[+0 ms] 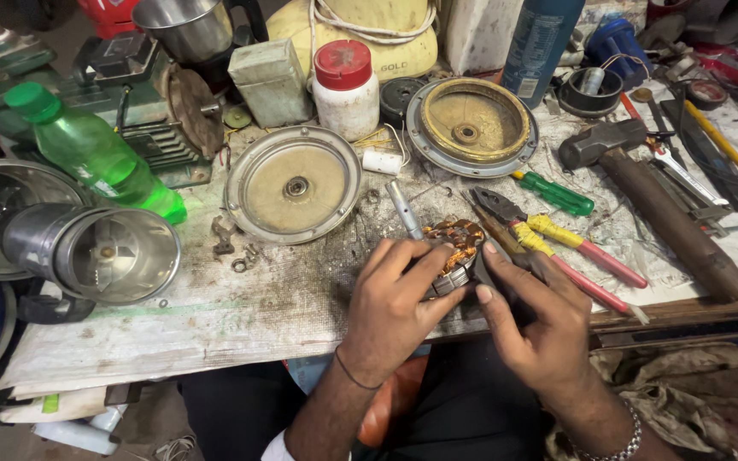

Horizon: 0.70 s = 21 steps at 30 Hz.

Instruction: The person holds a motor armature in the left hand and uses a metal file in the right hand to scrape and smooth the copper windings and commutator segments. The person rotates the armature to access different areas while filing.

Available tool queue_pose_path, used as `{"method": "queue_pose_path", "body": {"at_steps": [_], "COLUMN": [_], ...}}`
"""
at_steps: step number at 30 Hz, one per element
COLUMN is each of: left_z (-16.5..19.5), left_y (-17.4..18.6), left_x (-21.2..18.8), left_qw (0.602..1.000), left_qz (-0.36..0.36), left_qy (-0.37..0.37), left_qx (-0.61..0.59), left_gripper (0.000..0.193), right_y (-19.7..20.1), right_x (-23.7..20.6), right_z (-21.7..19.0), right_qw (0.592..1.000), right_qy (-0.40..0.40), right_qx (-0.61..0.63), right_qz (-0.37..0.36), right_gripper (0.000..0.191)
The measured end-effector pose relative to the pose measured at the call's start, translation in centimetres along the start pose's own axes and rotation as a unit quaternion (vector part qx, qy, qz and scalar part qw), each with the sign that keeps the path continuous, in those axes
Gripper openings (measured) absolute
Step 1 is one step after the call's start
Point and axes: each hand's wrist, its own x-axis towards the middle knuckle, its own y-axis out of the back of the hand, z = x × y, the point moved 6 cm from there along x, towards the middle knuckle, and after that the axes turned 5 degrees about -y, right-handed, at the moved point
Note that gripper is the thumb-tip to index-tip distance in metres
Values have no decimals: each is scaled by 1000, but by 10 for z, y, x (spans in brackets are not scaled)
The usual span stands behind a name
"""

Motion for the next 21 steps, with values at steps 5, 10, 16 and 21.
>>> {"method": "queue_pose_path", "body": {"at_steps": [5,10,16,21], "left_z": [2,8,6,10], "left_y": [3,9,8,8], "left_x": [-2,-5,-6,-6], "left_qw": [999,999,1000,999], "left_qz": [20,24,3,26], "left_qy": [-30,-37,-7,-30], "left_qx": [11,19,19,12], "left_gripper": [45,44,45,49], "right_y": [0,5,3,2], "right_x": [-5,-1,-4,-3], "right_z": [-11,-7,-10,-8], "right_qw": [999,998,998,997], "right_qy": [5,-40,-7,8], "right_qx": [-51,-32,-6,51], "right_qz": [-5,-31,-61,-57], "right_gripper": [46,41,44,43]}}
